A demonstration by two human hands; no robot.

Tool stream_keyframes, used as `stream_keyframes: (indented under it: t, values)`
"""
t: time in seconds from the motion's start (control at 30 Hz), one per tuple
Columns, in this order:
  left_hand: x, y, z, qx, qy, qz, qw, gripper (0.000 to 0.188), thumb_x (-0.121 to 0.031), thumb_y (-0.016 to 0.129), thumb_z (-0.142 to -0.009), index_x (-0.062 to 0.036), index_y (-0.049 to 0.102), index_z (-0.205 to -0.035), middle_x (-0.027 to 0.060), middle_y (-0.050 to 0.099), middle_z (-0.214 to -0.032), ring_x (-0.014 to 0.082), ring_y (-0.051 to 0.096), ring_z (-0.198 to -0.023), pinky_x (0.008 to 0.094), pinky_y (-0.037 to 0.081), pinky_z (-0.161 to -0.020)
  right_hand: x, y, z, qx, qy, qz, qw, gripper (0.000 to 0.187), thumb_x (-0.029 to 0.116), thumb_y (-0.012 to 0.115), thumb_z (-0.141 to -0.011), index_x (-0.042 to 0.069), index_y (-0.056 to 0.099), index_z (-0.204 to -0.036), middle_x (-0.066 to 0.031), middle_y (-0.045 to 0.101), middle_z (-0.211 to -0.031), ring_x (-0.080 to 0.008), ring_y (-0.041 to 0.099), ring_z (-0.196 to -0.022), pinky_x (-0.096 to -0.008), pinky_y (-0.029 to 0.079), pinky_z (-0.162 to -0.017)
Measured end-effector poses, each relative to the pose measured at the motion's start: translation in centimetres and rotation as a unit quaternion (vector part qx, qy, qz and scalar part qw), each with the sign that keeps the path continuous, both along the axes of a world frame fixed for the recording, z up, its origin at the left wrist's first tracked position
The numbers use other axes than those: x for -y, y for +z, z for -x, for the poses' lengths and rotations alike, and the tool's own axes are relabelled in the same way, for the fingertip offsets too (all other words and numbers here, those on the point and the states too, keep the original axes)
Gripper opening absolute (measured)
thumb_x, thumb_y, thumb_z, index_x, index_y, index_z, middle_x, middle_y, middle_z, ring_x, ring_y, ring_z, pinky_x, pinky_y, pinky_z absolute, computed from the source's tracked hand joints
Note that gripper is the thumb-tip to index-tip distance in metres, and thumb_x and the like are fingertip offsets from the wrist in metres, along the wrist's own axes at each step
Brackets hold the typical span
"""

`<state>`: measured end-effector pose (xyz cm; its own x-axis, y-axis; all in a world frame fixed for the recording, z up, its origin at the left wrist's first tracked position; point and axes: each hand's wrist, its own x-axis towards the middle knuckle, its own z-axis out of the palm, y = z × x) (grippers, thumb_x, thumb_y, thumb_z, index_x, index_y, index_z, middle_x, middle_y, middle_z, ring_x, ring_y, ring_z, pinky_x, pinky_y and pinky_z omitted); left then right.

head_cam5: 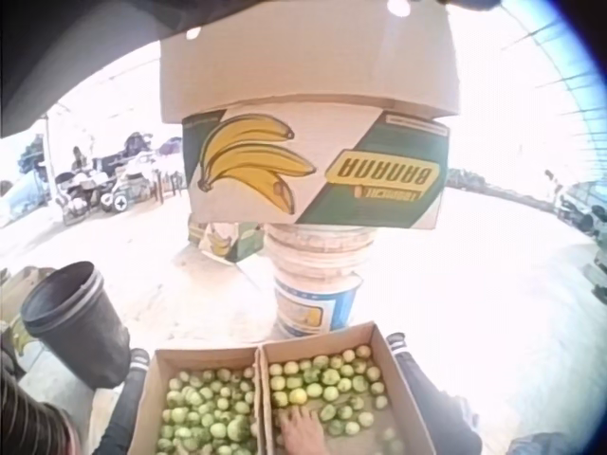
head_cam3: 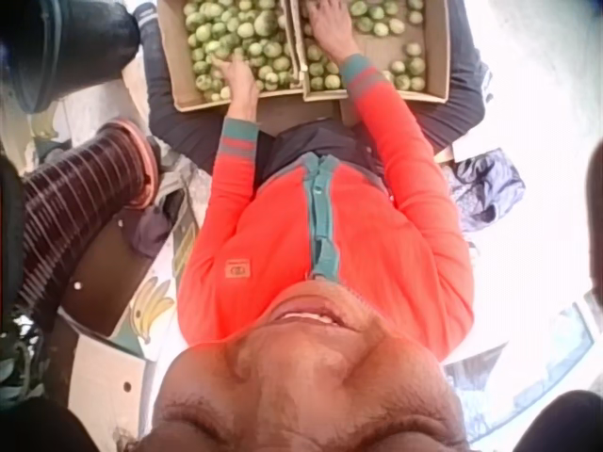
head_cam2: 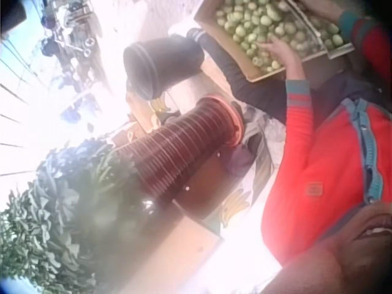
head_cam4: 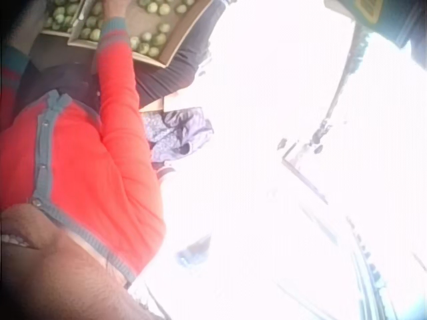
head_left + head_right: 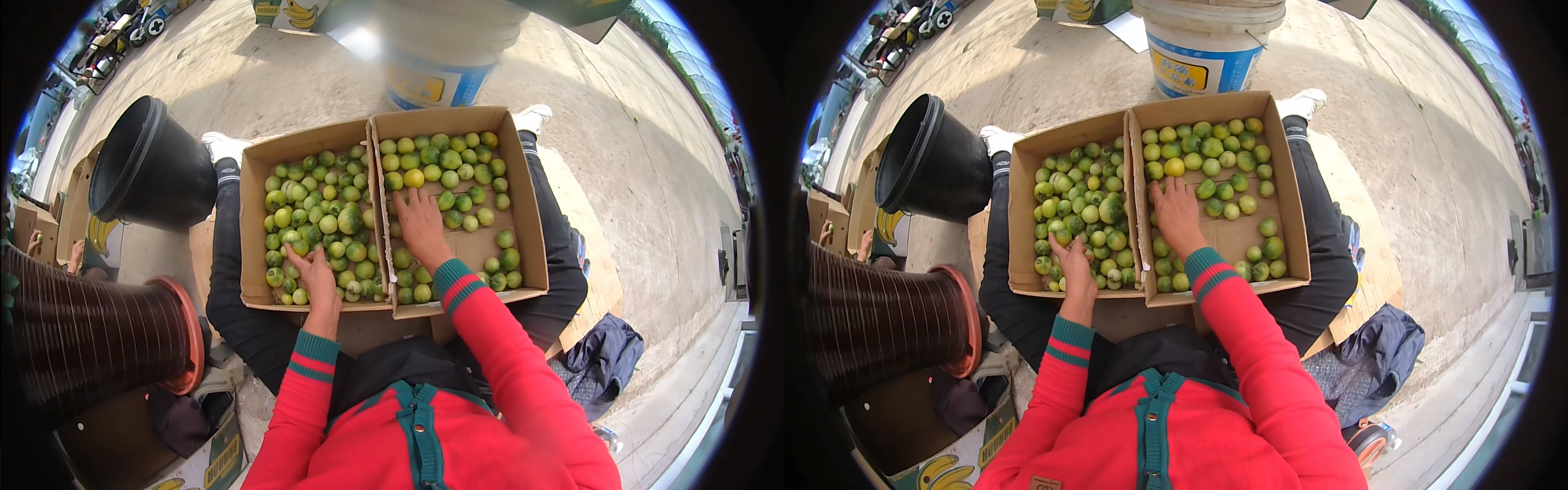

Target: The person sits on the ground and sorts green round fruit by hand from a full cardboard box into an empty one. The person repeatedly picks fruit from the right box and places it into the left box, gradually filling the second container.

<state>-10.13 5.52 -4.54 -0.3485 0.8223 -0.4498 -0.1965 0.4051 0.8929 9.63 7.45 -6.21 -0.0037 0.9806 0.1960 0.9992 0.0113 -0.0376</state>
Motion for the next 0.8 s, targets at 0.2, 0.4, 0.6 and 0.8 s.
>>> stream_keyframes:
  t: [0.2,0.4,0.6,0.8]
  values:
    - [0.6,0.2,-0.3,-0.064,-0.048,-0.167,0.983,0.073,-0.008,0.056,-0.097,-0.0154,0.014,-0.156,0.0024,0.044,-0.103,0.0093,0.043,-0.082,0.0241,0.042,-0.071,0.3,3.0,-0.4,-0.144,-0.057,-0.157,0.975,0.047,0.013,0.068,-0.079,0.01,0.055,-0.124,-0.0092,0.056,-0.106,-0.0278,0.053,-0.1,-0.0405,0.04,-0.089]
    - [1.3,1.9,-1.1,0.026,-0.252,-0.281,0.926,0.071,-0.012,0.059,-0.096,-0.0115,0.02,-0.155,0.0066,0.045,-0.124,0.0104,0.049,-0.099,0.0228,0.044,-0.083,2.7,6.5,1.3,-0.287,0.181,-0.217,0.915,0.056,0.008,0.071,-0.075,0.01,0.05,-0.127,-0.0113,0.056,-0.119,-0.0303,0.053,-0.11,-0.0421,0.037,-0.098]
    - [1.4,1.9,-0.6,0.118,-0.241,-0.22,0.938,0.049,-0.025,0.058,-0.1,-0.0094,0.041,-0.142,0.0015,0.056,-0.097,0.0093,0.052,-0.077,0.0254,0.045,-0.07,2.9,5.9,3.3,-0.28,0.273,-0.17,0.905,0.045,0.015,0.069,-0.079,0.01,0.057,-0.123,-0.0075,0.059,-0.111,-0.0276,0.054,-0.107,-0.0409,0.04,-0.097]
    - [-1.1,-0.1,1.8,0.301,0.046,-0.106,0.946,0.034,-0.038,0.057,-0.099,-0.0086,0.052,-0.116,0.0026,0.056,-0.089,0.0113,0.048,-0.07,0.0264,0.043,-0.064,1.4,1.9,-2.6,-0.07,-0.087,-0.082,0.99,0.037,0.01,0.062,-0.082,0.011,0.061,-0.12,-0.0105,0.058,-0.12,-0.0283,0.052,-0.112,-0.0446,0.036,-0.103]
